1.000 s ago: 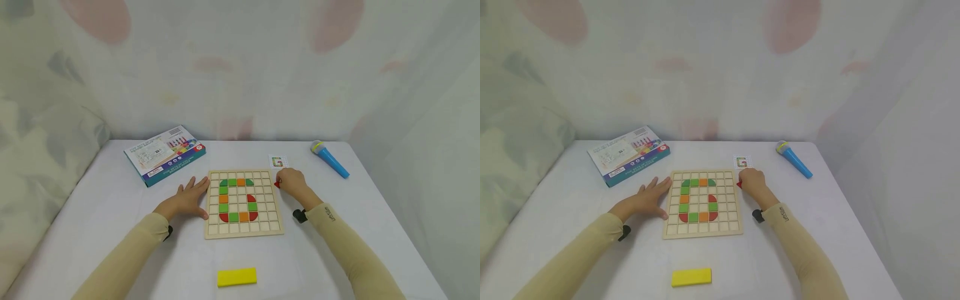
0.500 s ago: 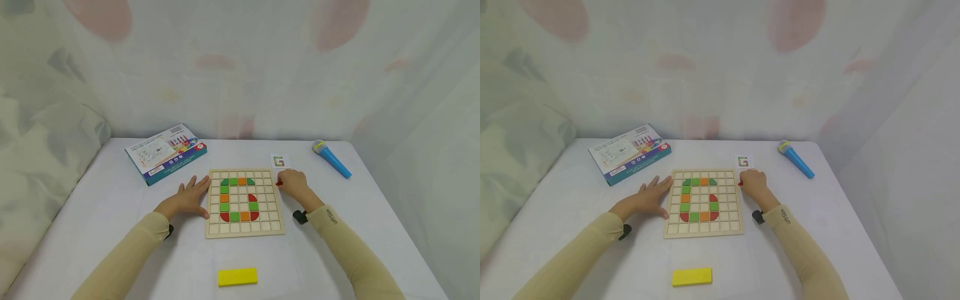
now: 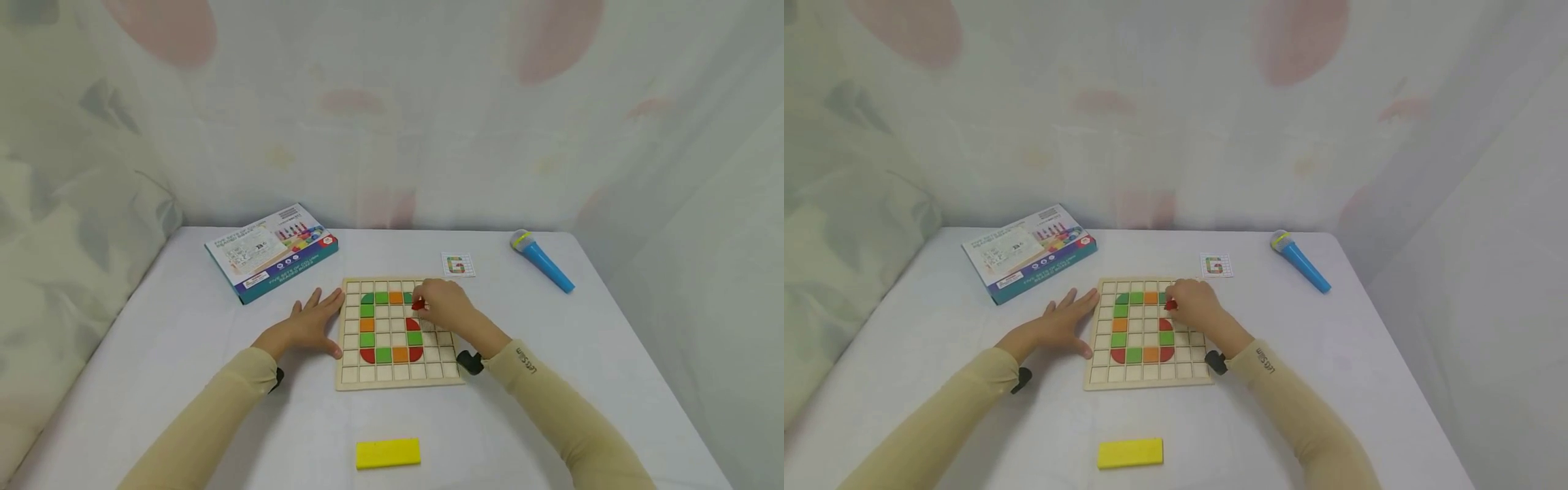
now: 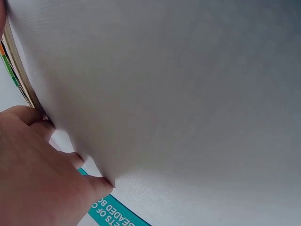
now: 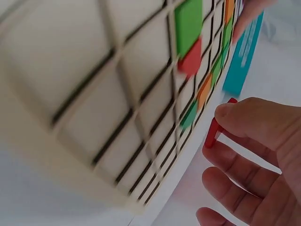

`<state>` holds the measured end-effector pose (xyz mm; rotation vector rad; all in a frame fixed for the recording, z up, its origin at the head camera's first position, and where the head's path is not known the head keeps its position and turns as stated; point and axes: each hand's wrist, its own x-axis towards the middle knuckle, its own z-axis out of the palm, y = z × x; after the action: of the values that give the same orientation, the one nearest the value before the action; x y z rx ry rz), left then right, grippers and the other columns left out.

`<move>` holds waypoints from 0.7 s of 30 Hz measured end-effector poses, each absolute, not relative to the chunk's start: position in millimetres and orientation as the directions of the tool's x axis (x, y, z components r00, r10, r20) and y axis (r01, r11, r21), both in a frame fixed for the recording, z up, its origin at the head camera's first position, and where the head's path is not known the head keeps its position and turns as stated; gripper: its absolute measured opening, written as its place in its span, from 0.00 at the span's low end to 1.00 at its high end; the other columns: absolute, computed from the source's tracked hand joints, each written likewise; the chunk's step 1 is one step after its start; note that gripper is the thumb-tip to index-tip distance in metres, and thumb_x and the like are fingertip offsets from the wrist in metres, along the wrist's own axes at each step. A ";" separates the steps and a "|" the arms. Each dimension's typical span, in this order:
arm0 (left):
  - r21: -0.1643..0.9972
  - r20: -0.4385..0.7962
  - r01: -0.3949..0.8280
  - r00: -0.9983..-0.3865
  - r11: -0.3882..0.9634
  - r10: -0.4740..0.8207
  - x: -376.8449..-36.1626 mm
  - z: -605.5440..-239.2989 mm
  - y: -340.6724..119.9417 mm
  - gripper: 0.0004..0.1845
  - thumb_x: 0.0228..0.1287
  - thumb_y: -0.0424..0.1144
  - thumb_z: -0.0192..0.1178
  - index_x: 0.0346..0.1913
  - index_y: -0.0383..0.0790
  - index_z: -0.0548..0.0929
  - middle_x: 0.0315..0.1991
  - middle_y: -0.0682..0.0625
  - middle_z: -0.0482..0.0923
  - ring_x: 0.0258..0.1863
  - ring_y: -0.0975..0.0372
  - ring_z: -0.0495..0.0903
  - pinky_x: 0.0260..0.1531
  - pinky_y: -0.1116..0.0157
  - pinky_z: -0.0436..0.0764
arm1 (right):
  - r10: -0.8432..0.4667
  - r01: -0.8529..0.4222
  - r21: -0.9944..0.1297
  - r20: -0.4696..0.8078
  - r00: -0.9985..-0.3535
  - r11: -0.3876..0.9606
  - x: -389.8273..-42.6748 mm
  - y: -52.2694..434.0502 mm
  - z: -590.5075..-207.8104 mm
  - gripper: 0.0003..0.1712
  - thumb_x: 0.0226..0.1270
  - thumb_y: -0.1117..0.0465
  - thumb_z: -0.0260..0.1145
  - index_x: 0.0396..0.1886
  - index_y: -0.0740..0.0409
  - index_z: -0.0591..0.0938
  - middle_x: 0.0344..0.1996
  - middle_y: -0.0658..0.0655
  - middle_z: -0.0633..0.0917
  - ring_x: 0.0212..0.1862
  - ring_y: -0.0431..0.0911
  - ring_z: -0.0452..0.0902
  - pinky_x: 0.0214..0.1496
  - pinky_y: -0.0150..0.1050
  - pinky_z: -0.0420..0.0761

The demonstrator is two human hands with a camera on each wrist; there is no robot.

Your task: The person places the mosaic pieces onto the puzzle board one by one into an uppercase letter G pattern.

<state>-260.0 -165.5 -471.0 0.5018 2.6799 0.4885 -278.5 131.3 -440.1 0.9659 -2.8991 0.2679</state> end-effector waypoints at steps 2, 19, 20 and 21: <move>0.401 -0.286 0.274 -0.869 0.874 0.404 -260.2 -470.9 -165.4 0.66 0.31 0.61 0.73 0.73 0.45 0.45 0.74 0.49 0.38 0.70 0.44 0.29 0.59 0.34 0.32 | -0.630 -0.641 -0.139 0.120 -0.767 0.754 -274.2 119.4 -441.5 0.09 0.53 0.59 0.70 0.35 0.53 0.84 0.30 0.48 0.81 0.30 0.40 0.73 0.28 0.32 0.74; 0.402 -0.281 0.276 -0.870 0.873 0.404 -256.4 -471.6 -163.7 0.66 0.30 0.61 0.73 0.73 0.45 0.46 0.74 0.48 0.39 0.70 0.43 0.30 0.59 0.34 0.34 | -0.671 -0.669 -0.091 0.014 -0.741 0.737 -259.7 94.0 -453.4 0.06 0.54 0.56 0.71 0.33 0.48 0.85 0.30 0.45 0.81 0.34 0.41 0.74 0.34 0.36 0.74; 0.401 -0.283 0.275 -0.871 0.874 0.403 -256.3 -471.5 -163.6 0.66 0.30 0.61 0.73 0.73 0.45 0.46 0.74 0.48 0.39 0.70 0.43 0.30 0.59 0.34 0.34 | -0.672 -0.669 -0.101 0.017 -0.741 0.736 -259.6 93.9 -453.7 0.06 0.54 0.56 0.71 0.33 0.48 0.85 0.30 0.45 0.81 0.34 0.41 0.75 0.35 0.36 0.74; 0.400 -0.285 0.273 -0.871 0.875 0.401 -256.2 -471.5 -163.6 0.66 0.30 0.61 0.73 0.73 0.45 0.46 0.74 0.48 0.39 0.70 0.43 0.30 0.59 0.34 0.34 | -0.672 -0.670 -0.112 0.022 -0.740 0.734 -259.5 93.8 -454.1 0.06 0.54 0.56 0.71 0.33 0.48 0.85 0.30 0.45 0.81 0.33 0.41 0.75 0.35 0.36 0.74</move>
<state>-256.2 -163.6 -471.5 0.4999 2.6835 0.4970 -259.5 93.8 -454.1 1.1398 -2.9434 0.1774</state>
